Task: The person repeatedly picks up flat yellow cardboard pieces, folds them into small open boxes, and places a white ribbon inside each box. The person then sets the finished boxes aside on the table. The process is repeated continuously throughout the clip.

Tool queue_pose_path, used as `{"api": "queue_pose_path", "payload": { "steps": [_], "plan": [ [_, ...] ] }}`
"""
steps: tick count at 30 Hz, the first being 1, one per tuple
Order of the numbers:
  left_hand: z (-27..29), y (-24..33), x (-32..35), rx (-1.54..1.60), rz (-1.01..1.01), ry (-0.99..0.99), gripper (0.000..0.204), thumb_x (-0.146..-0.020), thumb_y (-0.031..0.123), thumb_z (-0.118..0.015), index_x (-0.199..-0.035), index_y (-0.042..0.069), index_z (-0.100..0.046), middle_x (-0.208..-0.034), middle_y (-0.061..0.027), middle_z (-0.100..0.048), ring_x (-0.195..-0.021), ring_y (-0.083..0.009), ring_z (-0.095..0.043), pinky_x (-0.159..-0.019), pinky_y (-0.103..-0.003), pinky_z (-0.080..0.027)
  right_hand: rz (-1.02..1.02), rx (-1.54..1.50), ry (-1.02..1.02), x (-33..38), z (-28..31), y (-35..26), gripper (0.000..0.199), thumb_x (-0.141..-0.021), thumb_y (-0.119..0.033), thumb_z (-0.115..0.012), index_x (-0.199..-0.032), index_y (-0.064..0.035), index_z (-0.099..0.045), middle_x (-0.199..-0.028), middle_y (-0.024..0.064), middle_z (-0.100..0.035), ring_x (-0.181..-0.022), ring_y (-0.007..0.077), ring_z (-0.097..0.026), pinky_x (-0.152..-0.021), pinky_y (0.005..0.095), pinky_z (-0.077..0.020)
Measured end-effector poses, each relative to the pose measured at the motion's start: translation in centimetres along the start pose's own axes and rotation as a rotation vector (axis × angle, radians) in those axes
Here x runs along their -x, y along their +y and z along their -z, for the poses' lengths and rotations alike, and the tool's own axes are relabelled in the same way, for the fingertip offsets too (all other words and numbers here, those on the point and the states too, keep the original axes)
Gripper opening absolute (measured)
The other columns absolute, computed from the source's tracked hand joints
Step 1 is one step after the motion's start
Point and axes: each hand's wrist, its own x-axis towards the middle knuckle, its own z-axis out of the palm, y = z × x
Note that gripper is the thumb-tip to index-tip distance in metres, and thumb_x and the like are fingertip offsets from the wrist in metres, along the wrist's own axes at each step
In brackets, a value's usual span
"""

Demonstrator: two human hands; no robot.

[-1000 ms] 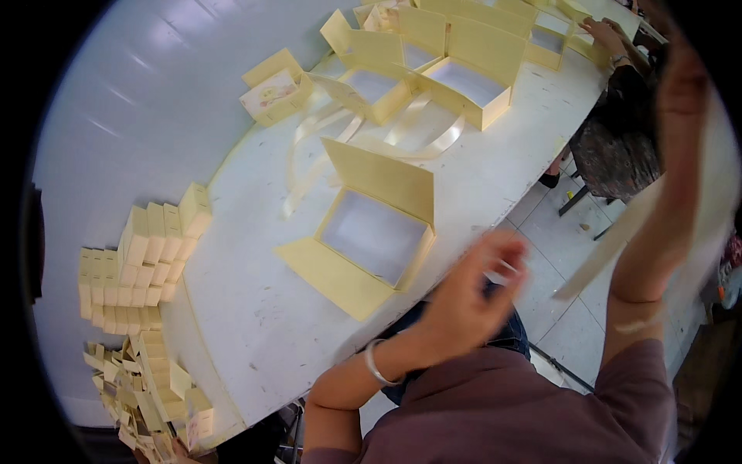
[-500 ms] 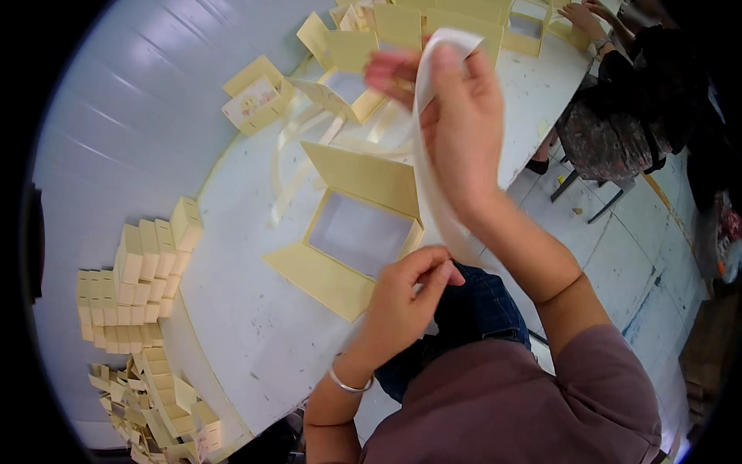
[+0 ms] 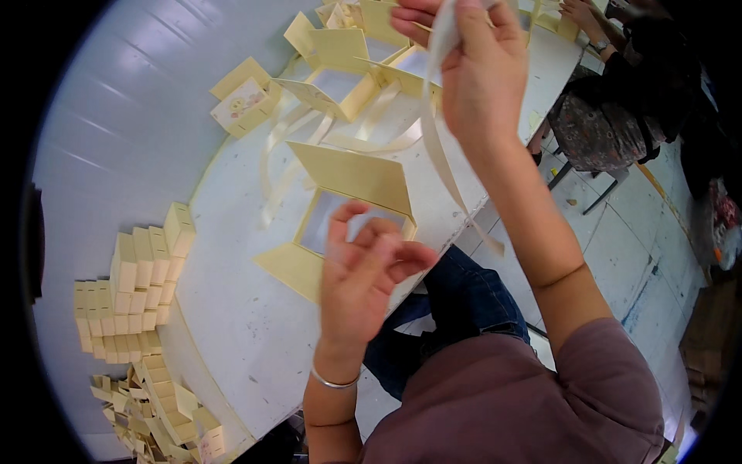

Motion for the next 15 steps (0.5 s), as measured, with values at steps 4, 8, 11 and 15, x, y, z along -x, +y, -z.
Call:
{"api": "queue_pose_path", "payload": {
  "steps": [4,8,11,15],
  "plan": [
    [-0.2,-0.2,-1.1,-0.078,-0.053,0.025,0.050,-0.084,0.006,-0.051,-0.125,0.008,-0.023,-0.092,-0.0062,-0.044,-0.084,-0.0166,-0.050,-0.073,-0.030,-0.045,0.067,0.114,-0.016,0.1,2.4,0.5,0.025,-0.091,-0.012,-0.036,-0.108,0.0062,-0.039,-0.103,0.0241,-0.054,-0.095,0.0294,-0.056,-0.087,0.0355,-0.0459],
    [-1.3,-1.6,-2.7,-0.641,-0.227,0.104,0.065,-0.080,0.012,-0.059,-0.131,0.009,-0.020,-0.104,-0.0070,-0.040,-0.084,-0.0162,-0.046,-0.073,-0.028,-0.042,-0.035,0.105,-0.153,3.2,-0.2,0.1,0.026,-0.092,-0.015,-0.036,-0.109,0.0044,-0.039,-0.102,0.0213,-0.055,-0.093,0.0260,-0.058,-0.087,0.0329,-0.0455],
    [-1.3,-0.3,-3.2,-1.154,-0.678,0.163,0.064,-0.073,0.025,-0.069,-0.121,0.003,-0.034,-0.110,-0.0094,-0.037,-0.094,-0.0152,-0.043,-0.068,-0.026,-0.041,-0.084,0.087,-0.181,3.7,-0.9,-1.0,0.026,-0.092,-0.015,-0.035,-0.109,0.0037,-0.040,-0.102,0.0201,-0.056,-0.093,0.0247,-0.058,-0.087,0.0318,-0.0455],
    [-0.3,-0.5,-2.7,-0.544,-0.174,0.002,0.032,-0.082,0.022,-0.060,-0.099,-0.003,-0.051,-0.091,-0.0094,-0.056,-0.083,-0.0135,-0.053,-0.070,-0.025,-0.042,-0.097,0.030,-0.257,3.8,-0.6,-1.3,0.028,-0.092,-0.016,-0.036,-0.111,0.0034,-0.039,-0.101,0.0203,-0.056,-0.093,0.0243,-0.058,-0.085,0.0316,-0.0470]
  ]
}}
